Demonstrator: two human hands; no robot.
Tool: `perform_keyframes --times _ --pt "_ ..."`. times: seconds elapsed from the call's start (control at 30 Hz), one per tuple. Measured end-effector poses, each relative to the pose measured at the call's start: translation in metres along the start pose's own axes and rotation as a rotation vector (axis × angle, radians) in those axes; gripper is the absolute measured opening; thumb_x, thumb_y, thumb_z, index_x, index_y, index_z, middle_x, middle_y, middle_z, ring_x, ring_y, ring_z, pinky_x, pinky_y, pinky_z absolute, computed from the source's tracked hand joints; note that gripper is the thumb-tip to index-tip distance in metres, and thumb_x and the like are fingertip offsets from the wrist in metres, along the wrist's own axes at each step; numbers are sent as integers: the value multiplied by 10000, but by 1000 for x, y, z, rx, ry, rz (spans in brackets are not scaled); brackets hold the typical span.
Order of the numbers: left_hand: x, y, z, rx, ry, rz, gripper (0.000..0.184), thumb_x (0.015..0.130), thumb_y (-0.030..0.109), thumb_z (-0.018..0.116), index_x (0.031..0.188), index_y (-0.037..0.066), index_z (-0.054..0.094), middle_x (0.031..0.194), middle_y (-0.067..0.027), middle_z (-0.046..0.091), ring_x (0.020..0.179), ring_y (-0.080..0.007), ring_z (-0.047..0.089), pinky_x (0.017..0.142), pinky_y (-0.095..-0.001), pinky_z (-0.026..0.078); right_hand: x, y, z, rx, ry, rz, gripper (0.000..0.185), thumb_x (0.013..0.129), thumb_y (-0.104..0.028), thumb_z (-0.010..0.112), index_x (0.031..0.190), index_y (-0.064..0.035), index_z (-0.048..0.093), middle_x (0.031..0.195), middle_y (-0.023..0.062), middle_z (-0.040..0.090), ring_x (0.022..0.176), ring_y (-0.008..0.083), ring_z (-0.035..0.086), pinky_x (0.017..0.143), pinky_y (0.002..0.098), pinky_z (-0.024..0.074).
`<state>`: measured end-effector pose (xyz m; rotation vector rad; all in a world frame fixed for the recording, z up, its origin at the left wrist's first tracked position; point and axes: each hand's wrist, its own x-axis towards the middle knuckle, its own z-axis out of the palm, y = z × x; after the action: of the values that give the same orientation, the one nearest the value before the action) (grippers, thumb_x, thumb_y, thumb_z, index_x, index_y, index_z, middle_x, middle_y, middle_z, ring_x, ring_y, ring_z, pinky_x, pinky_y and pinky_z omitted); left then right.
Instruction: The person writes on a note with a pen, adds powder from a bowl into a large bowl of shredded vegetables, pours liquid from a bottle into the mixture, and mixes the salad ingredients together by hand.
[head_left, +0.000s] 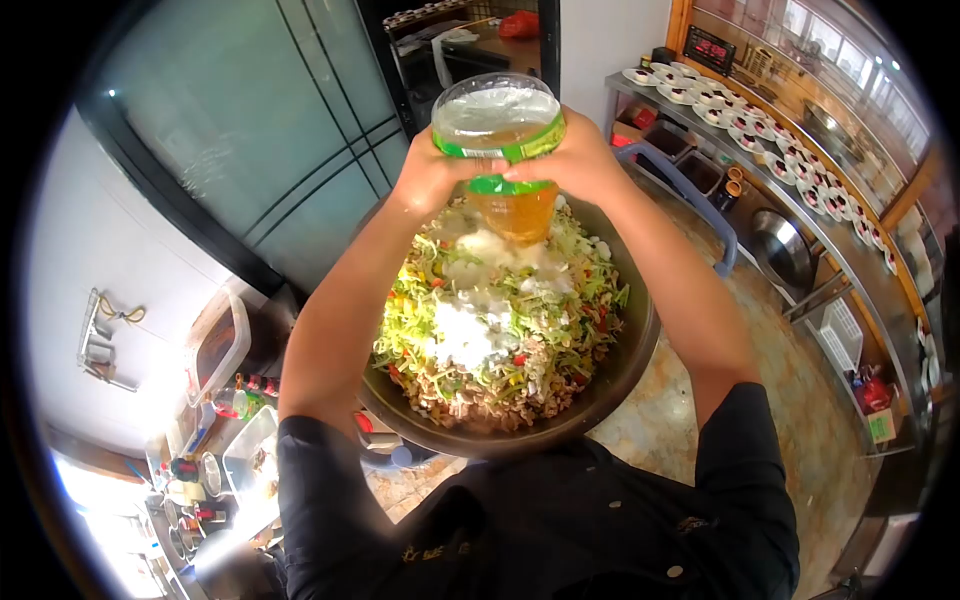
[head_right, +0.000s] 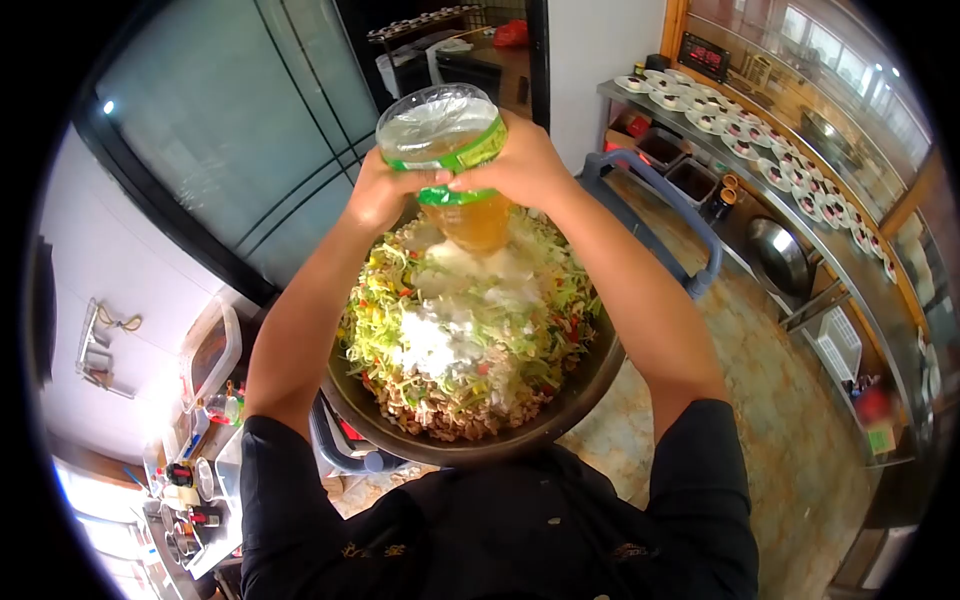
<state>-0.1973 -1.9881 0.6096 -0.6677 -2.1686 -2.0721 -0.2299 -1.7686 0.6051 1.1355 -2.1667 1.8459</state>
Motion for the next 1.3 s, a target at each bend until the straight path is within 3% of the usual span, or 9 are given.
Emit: perform_keyframes --times 0.07,0.17,0.23,0.4,0.6,0.83,1.0,1.13,1.3 --pt "-22 16 13 39 -97 9 798 662 -2 857 1368 -22 484 1277 -165 636 1196 -259 590 1069 -396 438 -23 -10 4 -29 -15 -117 847 584 -123 916 1324 -2 524 1248 145 652 1181 245 609 1044 365 445" --pt "-43 28 10 115 -115 155 718 691 -29 808 1350 -38 524 1269 -141 646 1130 -246 617 1018 -376 470 -29 -15 23 -21 -12 -226 920 559 -163 936 1347 7 493 1280 159 629 1208 268 591 1074 373 426" --pt "-42 34 -11 133 -108 67 794 663 5 865 1363 -20 491 1255 -139 646 1170 -234 596 1048 -387 454 -12 0 34 -58 12 -217 896 550 -177 940 1315 2 509 1219 160 659 1169 290 620 1038 380 453" --pt "-42 32 -40 190 64 123 595 718 9 835 1263 -5 597 1180 -104 689 1084 -193 635 978 -357 494 28 3 58 -104 46 -177 765 564 -189 925 1217 10 581 1143 172 696 1078 281 672 955 366 503" --pt "-71 48 -55 135 104 87 554 718 18 834 1228 -28 624 1153 -120 702 1048 -211 651 966 -357 502 20 -35 78 -75 -37 -108 759 574 -202 919 1218 23 587 1145 179 693 1074 275 673 958 366 505" --pt "-115 73 -16 147 -88 -69 803 624 64 893 1329 -58 528 1249 -163 655 1141 -249 617 1050 -383 452 -55 -64 79 -48 -105 -218 962 569 -285 932 1347 36 465 1317 244 582 1201 350 601 1059 423 445" --pt "-99 45 22 222 -63 -84 747 660 37 888 1318 -21 539 1236 -147 667 1155 -234 615 1050 -378 458 -86 -41 50 -159 53 -94 805 576 -216 931 1267 -16 571 1183 162 689 1114 286 665 1000 400 493" --pt "-58 26 34 265 -53 80 746 660 36 894 1317 7 542 1226 -111 679 1137 -201 626 1033 -368 471 -75 -33 16 -198 127 -77 725 591 -177 928 1219 -8 608 1105 154 723 1030 256 695 955 358 513" --pt "-45 36 26 250 -10 94 755 652 35 892 1313 -13 529 1206 -133 676 1111 -228 636 1021 -378 481 -48 -31 6 -182 42 -80 772 586 -189 927 1260 -21 590 1151 147 706 1070 260 679 975 373 505"
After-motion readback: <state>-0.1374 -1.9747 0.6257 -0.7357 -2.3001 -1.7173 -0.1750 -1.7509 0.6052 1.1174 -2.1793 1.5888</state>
